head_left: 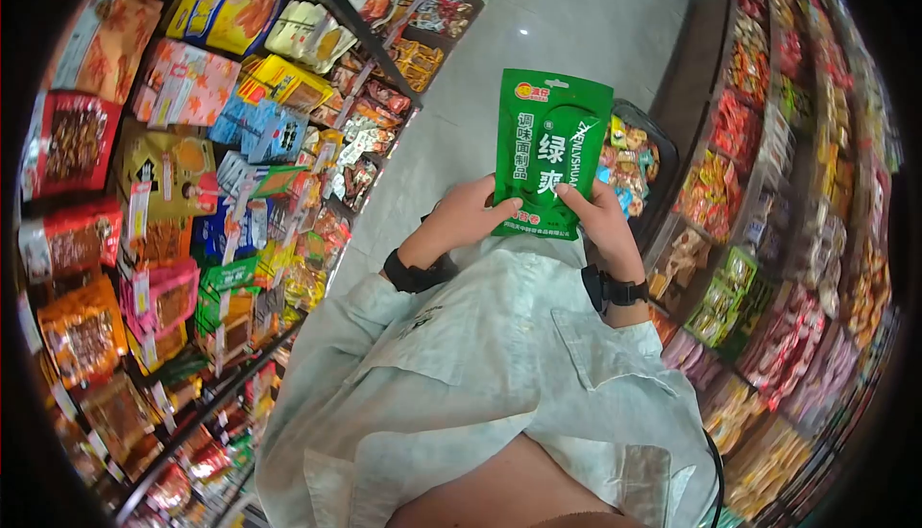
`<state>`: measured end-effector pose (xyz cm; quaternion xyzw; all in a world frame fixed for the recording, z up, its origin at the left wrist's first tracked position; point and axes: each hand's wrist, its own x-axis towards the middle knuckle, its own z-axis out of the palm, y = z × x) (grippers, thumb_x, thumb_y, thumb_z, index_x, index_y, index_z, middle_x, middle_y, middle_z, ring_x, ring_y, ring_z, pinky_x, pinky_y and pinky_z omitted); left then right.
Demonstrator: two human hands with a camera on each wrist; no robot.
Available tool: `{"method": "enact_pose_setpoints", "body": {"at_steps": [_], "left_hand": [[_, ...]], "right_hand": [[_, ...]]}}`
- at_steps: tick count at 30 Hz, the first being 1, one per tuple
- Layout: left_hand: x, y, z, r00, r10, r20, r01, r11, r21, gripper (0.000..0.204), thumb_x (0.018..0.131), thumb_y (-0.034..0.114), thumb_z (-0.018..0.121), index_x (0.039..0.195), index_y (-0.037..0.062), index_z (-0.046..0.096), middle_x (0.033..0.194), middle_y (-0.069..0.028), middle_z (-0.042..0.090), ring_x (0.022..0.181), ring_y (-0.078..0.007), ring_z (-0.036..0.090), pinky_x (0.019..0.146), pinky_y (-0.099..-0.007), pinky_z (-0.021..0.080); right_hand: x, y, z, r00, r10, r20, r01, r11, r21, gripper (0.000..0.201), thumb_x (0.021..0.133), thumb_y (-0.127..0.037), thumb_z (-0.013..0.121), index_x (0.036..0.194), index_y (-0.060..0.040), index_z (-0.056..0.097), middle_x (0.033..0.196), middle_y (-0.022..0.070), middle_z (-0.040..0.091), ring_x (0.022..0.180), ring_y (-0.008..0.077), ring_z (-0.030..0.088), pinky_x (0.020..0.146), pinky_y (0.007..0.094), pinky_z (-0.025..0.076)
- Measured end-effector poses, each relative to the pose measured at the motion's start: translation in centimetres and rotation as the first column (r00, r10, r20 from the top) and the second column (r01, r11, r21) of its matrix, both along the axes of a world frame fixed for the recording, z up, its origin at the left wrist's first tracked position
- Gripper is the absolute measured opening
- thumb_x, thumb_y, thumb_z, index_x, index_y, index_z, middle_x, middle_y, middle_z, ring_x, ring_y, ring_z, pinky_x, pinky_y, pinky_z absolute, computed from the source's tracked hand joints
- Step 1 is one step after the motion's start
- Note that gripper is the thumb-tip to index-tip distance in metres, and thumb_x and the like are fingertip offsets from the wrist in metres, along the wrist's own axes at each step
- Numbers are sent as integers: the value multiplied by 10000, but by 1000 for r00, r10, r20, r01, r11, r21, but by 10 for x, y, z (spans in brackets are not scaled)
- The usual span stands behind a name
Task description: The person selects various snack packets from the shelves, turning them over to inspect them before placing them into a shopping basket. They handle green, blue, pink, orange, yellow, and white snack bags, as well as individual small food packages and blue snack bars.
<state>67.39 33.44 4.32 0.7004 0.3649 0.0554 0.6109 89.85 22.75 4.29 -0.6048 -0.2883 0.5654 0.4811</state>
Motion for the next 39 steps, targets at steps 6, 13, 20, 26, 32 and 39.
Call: {"method": "enact_pose_setpoints", "body": {"at_steps": [6, 13, 20, 26, 32, 39], "left_hand": [[20, -37, -39, 874, 468, 133, -463, 884, -67, 491, 987, 221, 673, 1401, 23, 500, 1144, -155, 707, 968, -227, 697, 874, -362, 545], [43, -109, -9, 524, 751, 402, -765, 622, -165, 499, 1083, 256, 512, 1518, 35, 405, 1428, -165, 569, 1208, -227, 610, 1004, -358, 490], [22, -216, 4, 257, 951, 172, -862, 306, -403, 588, 1118, 450, 360, 1532, 33, 391, 1413, -101, 567, 1182, -188, 558, 971, -315, 469], [31, -234, 17, 335, 941, 52, -929, 321, 185, 580, 1038, 280, 598, 1514, 18, 395, 1355, -168, 602, 1140, -260, 614, 974, -379, 498], [37, -234, 35, 553, 793, 254, -826, 482, 294, 623, 941, 172, 700, 1498, 33, 457, 1366, -221, 573, 1232, -358, 597, 1038, -412, 482], [-13, -293, 54, 708, 589, 389, -704, 624, 338, 608, 918, 174, 699, 1480, 49, 504, 1424, -205, 543, 1317, -363, 551, 1083, -441, 464]], "right_hand": [[32, 41, 50, 925, 328, 190, -310, 943, -120, 242, 1003, -188, 689, 1129, 16, 719, 1004, 22, 744, 916, 74, 652, 819, 265, 531], [33, 34, 22, 711, 698, 82, -687, 667, 288, 887, 807, -108, 872, 1549, -60, 387, 1352, 107, 570, 1136, 186, 613, 974, 336, 516], [-10, 6, 28, 275, 956, 104, -906, 221, 360, 955, 819, -152, 864, 1605, -115, 324, 1486, 115, 427, 1242, 243, 560, 1045, 391, 486], [-18, -23, 21, 363, 894, -263, -855, 432, 287, 799, 878, -210, 824, 1527, -63, 382, 1450, 131, 499, 1193, 234, 627, 956, 377, 546], [-2, -31, -18, 670, 659, -343, -693, 720, 31, 502, 977, -157, 709, 1417, -26, 504, 1242, 56, 671, 1097, 162, 670, 942, 327, 549], [-41, -67, -26, 601, 497, -626, -630, 777, 12, 336, 1063, -220, 567, 1356, -58, 544, 1228, 74, 666, 1132, 182, 648, 956, 368, 540]]}}
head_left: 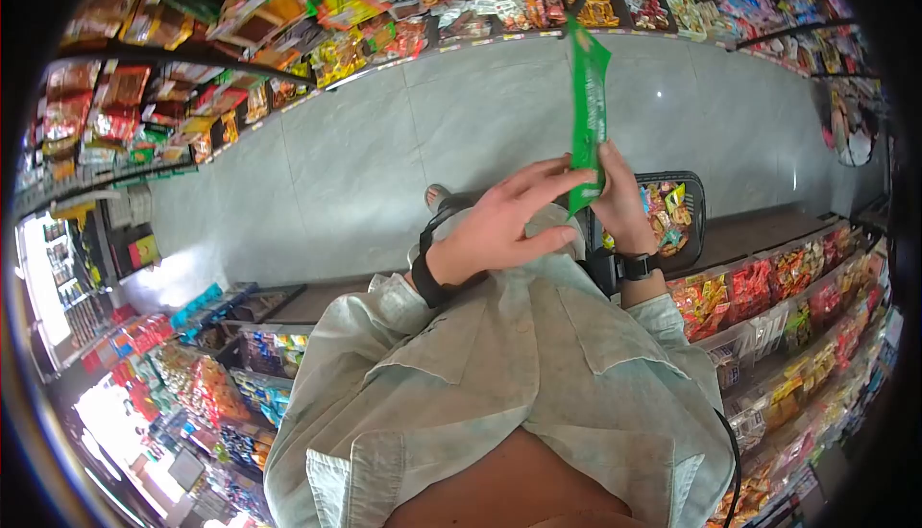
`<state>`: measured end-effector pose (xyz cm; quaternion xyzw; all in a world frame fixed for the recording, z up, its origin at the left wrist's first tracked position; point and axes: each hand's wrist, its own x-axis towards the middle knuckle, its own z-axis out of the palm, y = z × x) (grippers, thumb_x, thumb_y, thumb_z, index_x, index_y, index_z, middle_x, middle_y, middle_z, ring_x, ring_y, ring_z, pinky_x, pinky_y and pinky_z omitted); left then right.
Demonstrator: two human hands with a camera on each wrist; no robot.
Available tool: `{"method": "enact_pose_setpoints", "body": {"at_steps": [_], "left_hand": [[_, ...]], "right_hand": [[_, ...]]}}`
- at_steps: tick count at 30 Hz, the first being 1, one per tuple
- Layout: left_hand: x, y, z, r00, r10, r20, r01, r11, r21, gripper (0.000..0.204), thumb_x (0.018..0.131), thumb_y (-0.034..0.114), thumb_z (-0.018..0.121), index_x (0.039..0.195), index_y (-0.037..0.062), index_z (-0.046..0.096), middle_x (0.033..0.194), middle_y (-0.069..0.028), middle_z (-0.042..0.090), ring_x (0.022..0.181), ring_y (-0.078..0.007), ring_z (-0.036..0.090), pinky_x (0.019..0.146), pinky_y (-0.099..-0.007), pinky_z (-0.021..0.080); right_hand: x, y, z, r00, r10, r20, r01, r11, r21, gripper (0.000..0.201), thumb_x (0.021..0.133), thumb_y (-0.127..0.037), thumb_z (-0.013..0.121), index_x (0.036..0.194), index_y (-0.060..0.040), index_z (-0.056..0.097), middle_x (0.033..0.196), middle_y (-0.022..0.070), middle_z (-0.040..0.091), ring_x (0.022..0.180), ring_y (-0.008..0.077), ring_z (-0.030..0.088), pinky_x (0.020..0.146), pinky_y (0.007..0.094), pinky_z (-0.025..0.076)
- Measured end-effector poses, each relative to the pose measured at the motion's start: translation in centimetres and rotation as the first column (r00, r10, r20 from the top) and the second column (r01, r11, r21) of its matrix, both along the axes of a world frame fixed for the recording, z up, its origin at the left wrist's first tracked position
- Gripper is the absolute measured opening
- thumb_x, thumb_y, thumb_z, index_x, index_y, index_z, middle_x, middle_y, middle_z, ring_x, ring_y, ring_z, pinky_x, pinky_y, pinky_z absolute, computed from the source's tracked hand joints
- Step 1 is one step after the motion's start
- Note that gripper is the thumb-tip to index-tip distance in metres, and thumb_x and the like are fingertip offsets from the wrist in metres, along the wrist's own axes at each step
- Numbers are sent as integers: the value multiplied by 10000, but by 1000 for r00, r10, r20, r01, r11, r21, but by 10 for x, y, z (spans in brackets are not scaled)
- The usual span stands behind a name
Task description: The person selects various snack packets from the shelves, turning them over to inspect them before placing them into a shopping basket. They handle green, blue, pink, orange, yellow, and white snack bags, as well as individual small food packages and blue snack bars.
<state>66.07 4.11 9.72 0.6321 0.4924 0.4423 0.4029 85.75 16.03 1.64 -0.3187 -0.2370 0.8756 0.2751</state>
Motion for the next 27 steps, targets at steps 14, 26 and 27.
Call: {"method": "enact_pose_setpoints", "body": {"at_steps": [14, 26, 27], "left_hand": [[-205, -207, -58, 744, 650, 155, -586, 746, -316, 267, 969, 191, 698, 1195, 78, 612, 1000, -111, 695, 848, -188, 659, 767, -334, 527], [-223, -247, -95, 433, 874, 222, -733, 485, -477, 277, 971, 115, 676, 1228, 84, 578, 890, -37, 667, 779, -105, 586, 707, -284, 496], [-229, -241, -94, 444, 867, 227, -734, 497, -463, 313, 971, 104, 673, 1262, 78, 561, 917, -47, 680, 791, -110, 601, 716, -286, 503]], "right_hand": [[-249, -147, 52, 766, 507, 395, -636, 683, 358, 636, 963, -9, 667, 1498, -72, 329, 1283, 68, 623, 1169, 148, 593, 951, 317, 519], [-323, -168, 48, 491, 619, 613, -870, 322, 373, 825, 978, 41, 599, 1632, -119, 123, 1422, 162, 545, 1104, 207, 659, 713, 329, 639], [-325, -160, 51, 457, 614, 643, -889, 312, 335, 825, 979, 37, 599, 1636, -124, 125, 1387, 160, 581, 1048, 201, 684, 698, 323, 636]]}}
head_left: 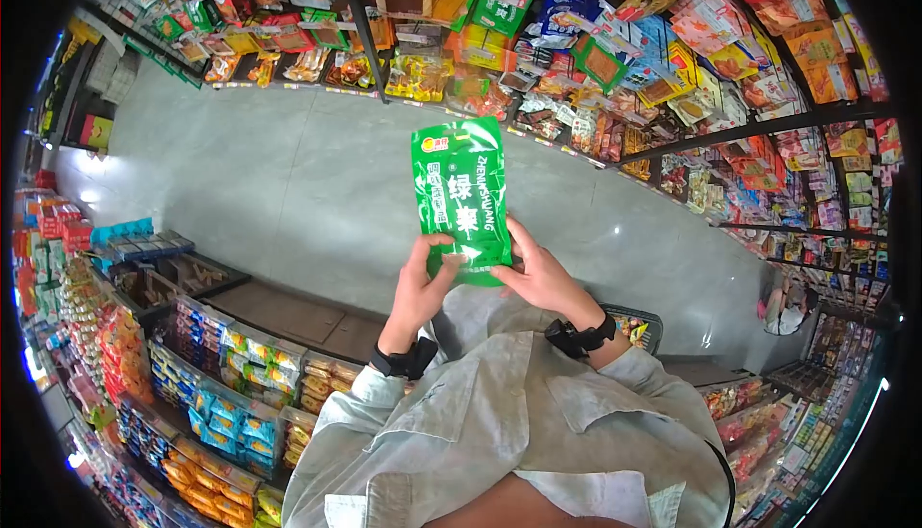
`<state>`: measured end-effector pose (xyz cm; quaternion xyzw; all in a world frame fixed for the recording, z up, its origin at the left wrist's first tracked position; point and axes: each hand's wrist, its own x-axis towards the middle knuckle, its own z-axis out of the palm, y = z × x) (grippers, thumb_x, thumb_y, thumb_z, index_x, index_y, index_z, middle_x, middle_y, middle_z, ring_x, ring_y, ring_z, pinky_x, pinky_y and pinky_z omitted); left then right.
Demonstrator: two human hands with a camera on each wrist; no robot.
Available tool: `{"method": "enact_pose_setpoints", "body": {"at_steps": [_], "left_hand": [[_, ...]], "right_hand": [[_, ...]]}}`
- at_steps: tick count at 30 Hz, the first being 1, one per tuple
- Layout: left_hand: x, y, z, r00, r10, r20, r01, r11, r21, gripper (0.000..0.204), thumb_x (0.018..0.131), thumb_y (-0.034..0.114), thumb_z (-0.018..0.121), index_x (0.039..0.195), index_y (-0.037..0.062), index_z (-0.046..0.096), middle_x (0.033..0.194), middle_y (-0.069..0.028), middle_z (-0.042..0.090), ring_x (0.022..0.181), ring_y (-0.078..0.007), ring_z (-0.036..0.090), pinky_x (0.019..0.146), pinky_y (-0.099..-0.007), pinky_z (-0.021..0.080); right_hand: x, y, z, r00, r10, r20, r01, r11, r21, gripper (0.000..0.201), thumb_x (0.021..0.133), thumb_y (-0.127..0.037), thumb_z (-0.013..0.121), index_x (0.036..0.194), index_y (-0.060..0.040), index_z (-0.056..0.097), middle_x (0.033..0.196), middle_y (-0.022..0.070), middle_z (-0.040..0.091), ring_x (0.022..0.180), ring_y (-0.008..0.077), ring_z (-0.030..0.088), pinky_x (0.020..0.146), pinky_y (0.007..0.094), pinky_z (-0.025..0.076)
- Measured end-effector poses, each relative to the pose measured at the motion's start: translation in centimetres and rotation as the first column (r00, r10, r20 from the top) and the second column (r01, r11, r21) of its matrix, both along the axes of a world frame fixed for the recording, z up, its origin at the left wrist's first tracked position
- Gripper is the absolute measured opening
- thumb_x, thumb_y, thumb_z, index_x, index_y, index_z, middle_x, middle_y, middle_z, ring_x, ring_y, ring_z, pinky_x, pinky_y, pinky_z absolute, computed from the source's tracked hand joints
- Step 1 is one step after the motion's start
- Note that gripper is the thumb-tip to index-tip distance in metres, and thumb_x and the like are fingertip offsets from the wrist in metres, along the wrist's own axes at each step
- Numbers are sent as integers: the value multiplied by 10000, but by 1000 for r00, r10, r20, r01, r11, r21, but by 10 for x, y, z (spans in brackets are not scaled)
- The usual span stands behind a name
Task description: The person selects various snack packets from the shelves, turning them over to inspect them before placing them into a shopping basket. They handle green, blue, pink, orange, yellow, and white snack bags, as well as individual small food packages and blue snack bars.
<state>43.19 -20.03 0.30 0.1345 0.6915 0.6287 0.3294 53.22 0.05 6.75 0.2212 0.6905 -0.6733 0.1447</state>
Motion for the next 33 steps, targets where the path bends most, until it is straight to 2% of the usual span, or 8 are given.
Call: {"method": "enact_pose_setpoints", "body": {"at_steps": [9, 12, 16, 19, 23, 27, 30, 33], "left_hand": [[-73, 108, 30, 982, 71, -176, -54, 993, 101, 625, 978, 13, 625, 1522, 18, 318, 963, -88, 689, 913, -160, 679, 783, -296, 530], [-106, 141, 35, 999, 33, -19, -31, 997, 76, 610, 998, -27, 586, 1529, 29, 290, 1121, -102, 687, 1037, -163, 669, 873, -304, 544], [-150, 179, 15, 949, -102, -300, 97, 995, -32, 237, 1018, 55, 595, 1234, -26, 543, 925, -44, 663, 874, -89, 607, 728, -250, 500], [-180, 210, 0, 993, -18, -119, 25, 998, 53, 125, 1021, 88, 593, 1088, -16, 606, 905, -68, 676, 852, -114, 601, 743, -294, 506], [-223, 241, -11, 822, -95, -561, -69, 962, -263, 137, 989, 115, 613, 1056, -4, 624, 884, -154, 675, 836, -220, 639, 760, -366, 514], [-281, 253, -90, 906, -55, -420, -57, 967, -248, 114, 982, 84, 625, 1049, -9, 630, 887, -86, 685, 808, -122, 615, 750, -301, 508], [-329, 255, -160, 910, -122, -396, -49, 917, -395, 194, 942, 185, 658, 1068, 38, 645, 930, -181, 713, 851, -362, 688, 786, -432, 529], [-368, 266, -212, 943, -145, -299, -17, 878, -479, 234, 910, 203, 678, 1085, 50, 652, 973, -210, 719, 934, -401, 697, 809, -473, 529]], "right_hand": [[-34, 105, -17, 989, -89, -115, 90, 996, 5, 802, 933, -19, 663, 1610, -147, 252, 1193, 166, 715, 827, 238, 738, 634, 359, 598], [-56, 148, -30, 968, 87, -236, -22, 964, 265, 783, 918, -80, 697, 1586, -141, 293, 1188, 181, 712, 855, 316, 737, 750, 402, 597], [-83, 186, -45, 962, 62, -265, 42, 929, 368, 756, 925, -162, 712, 1568, -138, 315, 1208, 174, 703, 983, 341, 714, 889, 414, 571], [-91, 212, -45, 956, 19, -292, 110, 902, 419, 702, 949, -189, 711, 1544, -111, 345, 1212, 150, 704, 1070, 290, 699, 930, 398, 559], [-82, 249, -57, 963, -51, -265, 154, 911, 382, 430, 948, -230, 722, 1292, -54, 533, 1127, 152, 718, 1030, 284, 707, 877, 396, 565], [-77, 272, -49, 962, -186, -201, 240, 925, 294, 251, 964, -226, 722, 1003, -12, 597, 948, 137, 724, 881, 249, 732, 773, 348, 565], [-75, 276, -54, 927, -319, -197, 371, 859, 353, 207, 979, -184, 697, 968, -8, 588, 852, 113, 713, 805, 198, 728, 719, 317, 552], [-72, 272, -79, 865, -483, -138, 500, 802, 326, 146, 982, -134, 675, 976, -16, 590, 860, 93, 719, 822, 160, 720, 726, 305, 546]]}}
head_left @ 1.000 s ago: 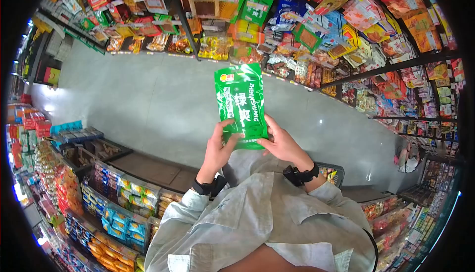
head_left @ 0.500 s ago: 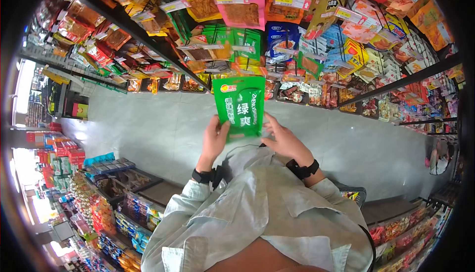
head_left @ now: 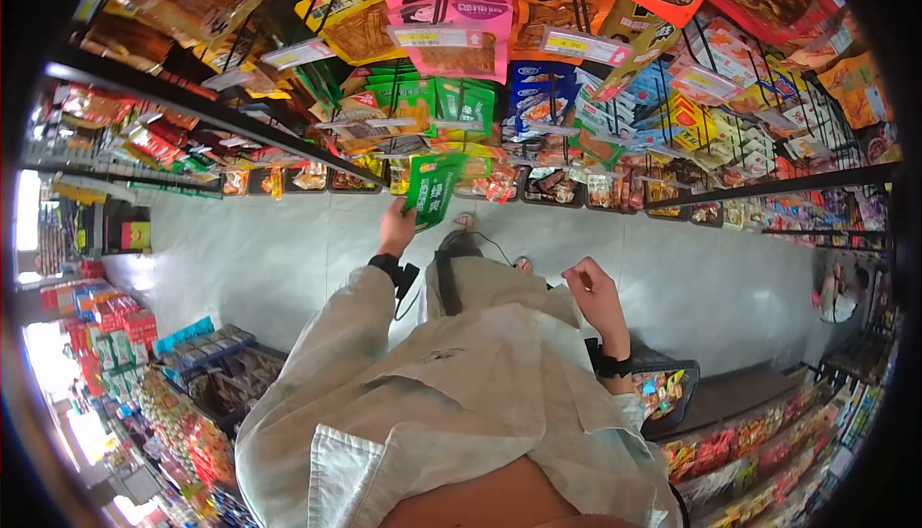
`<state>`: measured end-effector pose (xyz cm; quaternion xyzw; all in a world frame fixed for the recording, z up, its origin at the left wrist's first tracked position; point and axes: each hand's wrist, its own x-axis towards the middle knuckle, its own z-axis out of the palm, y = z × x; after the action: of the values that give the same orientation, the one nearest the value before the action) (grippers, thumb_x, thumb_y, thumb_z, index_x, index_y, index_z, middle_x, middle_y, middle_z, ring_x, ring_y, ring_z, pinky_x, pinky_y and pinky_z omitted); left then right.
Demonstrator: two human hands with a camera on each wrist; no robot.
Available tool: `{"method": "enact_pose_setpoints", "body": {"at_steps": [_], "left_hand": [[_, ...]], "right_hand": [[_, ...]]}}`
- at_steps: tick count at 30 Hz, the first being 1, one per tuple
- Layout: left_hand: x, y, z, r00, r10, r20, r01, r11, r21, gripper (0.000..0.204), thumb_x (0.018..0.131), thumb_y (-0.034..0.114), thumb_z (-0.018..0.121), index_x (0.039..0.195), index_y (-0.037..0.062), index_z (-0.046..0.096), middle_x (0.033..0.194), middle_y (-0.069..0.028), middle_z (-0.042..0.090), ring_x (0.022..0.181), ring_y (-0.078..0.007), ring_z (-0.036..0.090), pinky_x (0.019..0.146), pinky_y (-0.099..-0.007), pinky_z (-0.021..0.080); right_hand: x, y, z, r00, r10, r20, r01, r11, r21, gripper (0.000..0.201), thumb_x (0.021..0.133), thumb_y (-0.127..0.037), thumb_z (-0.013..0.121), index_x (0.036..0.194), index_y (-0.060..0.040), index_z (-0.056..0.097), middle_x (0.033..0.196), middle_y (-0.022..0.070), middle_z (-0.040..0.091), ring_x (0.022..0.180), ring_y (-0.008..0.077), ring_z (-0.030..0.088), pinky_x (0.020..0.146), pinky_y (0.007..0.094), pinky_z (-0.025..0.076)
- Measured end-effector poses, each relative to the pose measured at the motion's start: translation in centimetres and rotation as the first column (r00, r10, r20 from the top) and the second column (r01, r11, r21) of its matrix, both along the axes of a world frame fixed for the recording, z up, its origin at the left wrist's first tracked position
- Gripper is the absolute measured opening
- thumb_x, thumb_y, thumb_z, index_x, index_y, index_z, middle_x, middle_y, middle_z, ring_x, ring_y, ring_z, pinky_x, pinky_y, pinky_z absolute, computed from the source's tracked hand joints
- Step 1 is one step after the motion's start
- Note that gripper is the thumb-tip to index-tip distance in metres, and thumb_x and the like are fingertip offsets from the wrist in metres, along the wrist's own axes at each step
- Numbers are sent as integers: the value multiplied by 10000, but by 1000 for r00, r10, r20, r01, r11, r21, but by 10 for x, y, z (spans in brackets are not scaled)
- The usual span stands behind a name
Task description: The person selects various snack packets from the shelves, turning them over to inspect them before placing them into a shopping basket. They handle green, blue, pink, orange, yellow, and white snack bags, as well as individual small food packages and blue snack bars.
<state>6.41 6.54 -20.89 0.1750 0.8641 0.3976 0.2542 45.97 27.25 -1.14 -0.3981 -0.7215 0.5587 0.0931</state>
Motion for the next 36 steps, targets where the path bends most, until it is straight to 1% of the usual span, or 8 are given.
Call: {"method": "enact_pose_setpoints", "body": {"at_steps": [3, 6, 9, 10, 17, 22, 31, 36], "left_hand": [[-29, 14, -34, 997, -69, -39, 64, 991, -120, 247, 902, 201, 676, 1099, 56, 654, 1014, -229, 717, 989, -433, 684, 829, -494, 525], [-65, 27, -96, 991, -85, 107, 93, 993, -68, 252, 906, 205, 675, 1111, 60, 658, 1040, -234, 717, 1005, -441, 677, 844, -498, 523], [-76, 58, -52, 981, -166, 104, 167, 986, -7, 263, 901, 209, 691, 1111, 55, 653, 1033, -236, 716, 1003, -452, 670, 839, -500, 522], [-75, 70, -18, 975, -220, -15, 219, 974, -61, 253, 911, 198, 689, 1111, 50, 647, 1030, -245, 711, 1004, -460, 664, 837, -493, 521], [-108, 99, -10, 924, -380, -52, 383, 918, 106, 162, 947, 151, 650, 1066, 42, 631, 966, -255, 689, 949, -478, 644, 790, -479, 507], [-128, 110, -28, 903, -427, 46, 412, 892, 184, 174, 975, 160, 654, 996, -9, 623, 830, -161, 679, 759, -269, 647, 708, -405, 497], [-135, 129, -66, 894, -444, 65, 410, 867, 283, 213, 953, 203, 663, 975, -7, 631, 871, -216, 702, 814, -375, 689, 710, -433, 504], [-123, 128, -65, 936, -350, 41, 334, 918, 212, 180, 943, 176, 668, 1030, 19, 652, 913, -180, 728, 837, -326, 707, 734, -419, 515]], "right_hand": [[-15, -12, -7, 985, -172, -30, 171, 985, -33, 86, 975, -67, 649, 1041, -23, 616, 868, 76, 722, 826, 134, 710, 752, 294, 550], [-49, -29, 7, 966, -258, -29, 257, 966, -14, 155, 971, -37, 641, 1126, -33, 631, 881, 73, 725, 846, 126, 706, 788, 287, 553], [-66, -45, -6, 961, -276, -2, 275, 959, -72, 213, 972, -38, 637, 1185, -35, 629, 928, 85, 737, 884, 138, 716, 814, 294, 558], [-74, -50, -3, 959, -280, 37, 282, 956, -76, 213, 973, -40, 638, 1186, -35, 629, 945, 88, 740, 895, 143, 718, 815, 297, 559], [-103, -83, 16, 917, -351, 192, 374, 922, -102, 217, 976, -51, 644, 1192, -26, 636, 995, 99, 749, 917, 165, 726, 811, 309, 565], [-109, -98, 22, 885, -413, 215, 443, 889, -116, 220, 981, -57, 643, 1198, -24, 634, 1005, 96, 750, 928, 161, 724, 815, 308, 564], [-105, -84, 23, 898, -413, 156, 434, 889, -146, 202, 997, -60, 632, 1194, -19, 629, 1038, 87, 743, 955, 142, 700, 829, 292, 539], [-81, -60, 18, 921, -365, 135, 383, 913, -140, 207, 1003, -49, 620, 1206, -9, 627, 1056, 74, 726, 983, 132, 670, 877, 280, 521]]}}
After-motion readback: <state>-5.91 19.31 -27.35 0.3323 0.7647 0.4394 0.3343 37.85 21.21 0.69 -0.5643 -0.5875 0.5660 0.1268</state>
